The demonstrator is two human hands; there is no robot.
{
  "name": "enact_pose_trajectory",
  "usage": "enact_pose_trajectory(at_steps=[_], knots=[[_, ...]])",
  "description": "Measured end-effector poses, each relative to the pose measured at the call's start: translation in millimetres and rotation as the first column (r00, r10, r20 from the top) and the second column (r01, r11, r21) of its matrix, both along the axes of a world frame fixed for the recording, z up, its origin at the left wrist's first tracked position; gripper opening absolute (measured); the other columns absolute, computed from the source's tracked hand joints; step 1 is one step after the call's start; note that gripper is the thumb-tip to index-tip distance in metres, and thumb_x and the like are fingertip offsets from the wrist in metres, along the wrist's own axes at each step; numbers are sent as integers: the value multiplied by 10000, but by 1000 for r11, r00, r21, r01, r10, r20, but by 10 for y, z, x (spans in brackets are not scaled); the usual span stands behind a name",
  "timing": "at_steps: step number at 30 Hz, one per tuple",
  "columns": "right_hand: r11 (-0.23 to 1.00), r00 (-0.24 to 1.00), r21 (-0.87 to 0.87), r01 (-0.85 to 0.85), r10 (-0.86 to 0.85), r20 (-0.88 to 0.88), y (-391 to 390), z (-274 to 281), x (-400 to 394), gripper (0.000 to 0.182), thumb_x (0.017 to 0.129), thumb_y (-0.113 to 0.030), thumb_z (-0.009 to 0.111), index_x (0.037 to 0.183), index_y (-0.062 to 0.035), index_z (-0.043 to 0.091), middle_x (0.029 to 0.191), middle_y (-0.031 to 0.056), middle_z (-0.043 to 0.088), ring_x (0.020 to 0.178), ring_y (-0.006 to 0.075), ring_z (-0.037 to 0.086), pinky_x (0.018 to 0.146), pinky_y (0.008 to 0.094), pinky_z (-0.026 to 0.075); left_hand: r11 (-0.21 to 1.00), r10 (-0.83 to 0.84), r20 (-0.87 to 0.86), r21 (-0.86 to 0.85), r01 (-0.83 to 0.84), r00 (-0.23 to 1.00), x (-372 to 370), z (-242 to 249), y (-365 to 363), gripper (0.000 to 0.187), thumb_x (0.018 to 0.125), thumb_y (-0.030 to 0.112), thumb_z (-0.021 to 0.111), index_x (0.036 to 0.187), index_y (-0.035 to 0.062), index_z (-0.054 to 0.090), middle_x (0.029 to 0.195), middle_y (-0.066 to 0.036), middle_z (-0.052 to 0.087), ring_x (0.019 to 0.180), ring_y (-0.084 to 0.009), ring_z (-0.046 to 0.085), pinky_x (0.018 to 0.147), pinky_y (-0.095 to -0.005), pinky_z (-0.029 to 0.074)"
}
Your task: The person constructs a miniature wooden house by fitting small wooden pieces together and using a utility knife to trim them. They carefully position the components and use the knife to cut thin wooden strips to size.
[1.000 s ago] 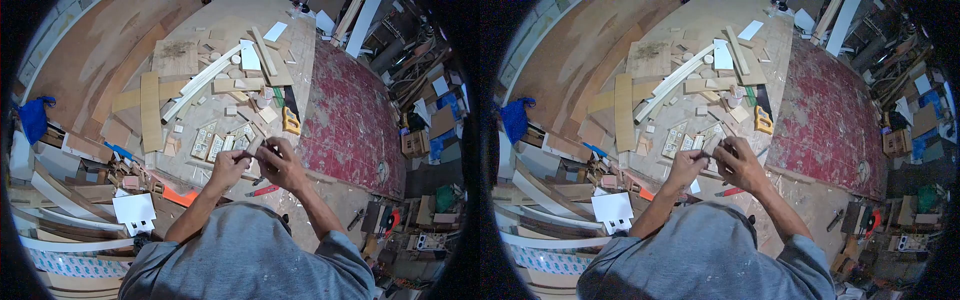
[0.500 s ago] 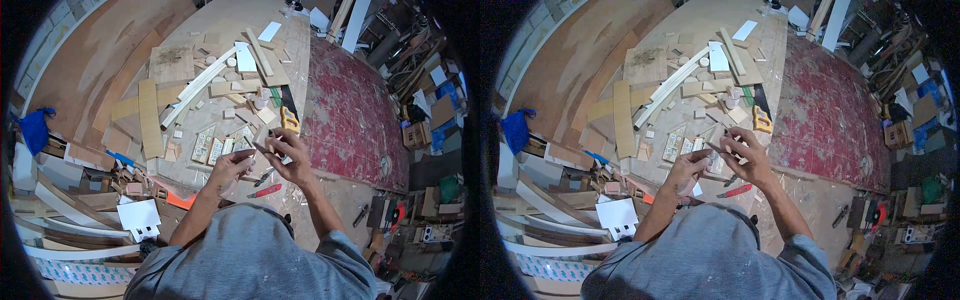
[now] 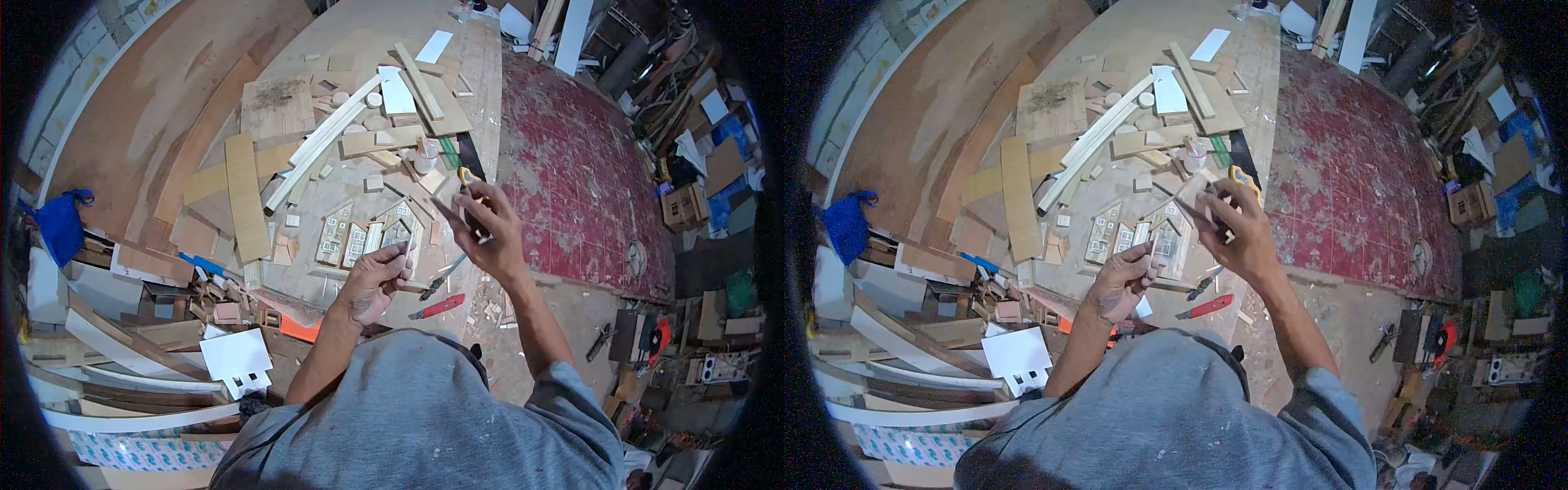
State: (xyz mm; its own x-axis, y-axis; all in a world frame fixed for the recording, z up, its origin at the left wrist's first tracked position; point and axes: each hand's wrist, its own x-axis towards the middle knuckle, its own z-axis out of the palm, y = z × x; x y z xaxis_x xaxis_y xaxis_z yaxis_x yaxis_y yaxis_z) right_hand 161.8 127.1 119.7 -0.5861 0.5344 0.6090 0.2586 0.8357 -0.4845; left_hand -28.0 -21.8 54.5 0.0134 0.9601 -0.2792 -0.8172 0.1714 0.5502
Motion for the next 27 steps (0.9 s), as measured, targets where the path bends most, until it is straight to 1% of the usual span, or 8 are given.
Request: enact_pose_trajectory(at_steps=[3, 4, 8, 13, 16, 21, 23, 27], knots=[[994, 997, -77, -72, 71, -7, -160, 17, 4, 360, 751, -58, 788, 1103, -78, 719, 1169, 143, 634, 946, 287, 670, 777, 374, 555, 999, -3, 49, 47, 0, 999, -29, -33, 18, 221, 948, 69, 684, 1164, 26, 688, 960, -61, 715, 845, -128, 678, 758, -241, 552], [978, 997, -199, -57, 67, 41, -222, 17, 25, 346, 767, -96, 788, 1106, -62, 726, 1172, 156, 640, 974, 288, 679, 783, 371, 553, 998, -1, 88, 59, -4, 996, -32, -64, 37, 230, 950, 51, 671, 1176, 10, 673, 992, -100, 720, 870, -148, 689, 775, -258, 575], [969, 996, -245, 11, -31, -79, -373, -86, -10, 351, 750, -115, 797, 1083, -29, 729, 1119, 165, 660, 1032, 306, 659, 900, 408, 517, 997, 41, 97, 60, -47, 994, -45, -112, 66, 150, 961, 51, 658, 1105, 15, 680, 993, -98, 717, 918, -170, 692, 820, -283, 580], [945, 999, -327, -4, -9, -37, -648, -68, -29, 336, 763, -111, 795, 1081, -29, 726, 1135, 172, 647, 1013, 299, 668, 862, 389, 539, 998, 49, -12, 39, -48, 999, -101, -125, 85, 133, 955, 38, 662, 1087, 37, 685, 1044, -52, 704, 960, -157, 684, 889, -306, 581], [920, 998, -388, -53, 60, 7, -733, -99, -55, 334, 766, -108, 777, 1088, -50, 714, 1083, 178, 621, 925, 310, 640, 808, 373, 541, 994, 102, 14, 30, -102, 995, -67, -106, 81, 122, 954, 43, 668, 1074, 36, 686, 1031, -51, 701, 946, -159, 683, 886, -307, 583], [922, 982, -384, -51, 116, 149, -710, -80, 178, 332, 749, -131, 789, 1057, -29, 717, 1082, 175, 640, 955, 310, 656, 830, 387, 542, 987, 162, 28, 11, -162, 986, -91, -148, 56, 117, 954, 52, 674, 1070, 41, 682, 988, -48, 696, 898, -151, 687, 823, -287, 585], [907, 998, -418, 47, -22, 63, -673, -55, 213, 332, 750, -140, 785, 1053, -16, 728, 1085, 180, 659, 982, 299, 670, 852, 396, 540, 982, 181, 16, 45, -182, 983, -76, -148, 63, 118, 958, 51, 670, 1075, 43, 679, 975, -43, 695, 873, -145, 693, 780, -280, 591], [900, 999, -435, 28, -36, -12, -620, -119, 174, 336, 781, -140, 773, 1081, 3, 729, 1102, 165, 667, 984, 254, 673, 845, 359, 540, 985, 171, -387, 84, -149, 906, -105, -89, 99, 102, 929, 55, 703, 1021, 16, 681, 896, -35, 682, 790, -99, 659, 709, -249, 560]])
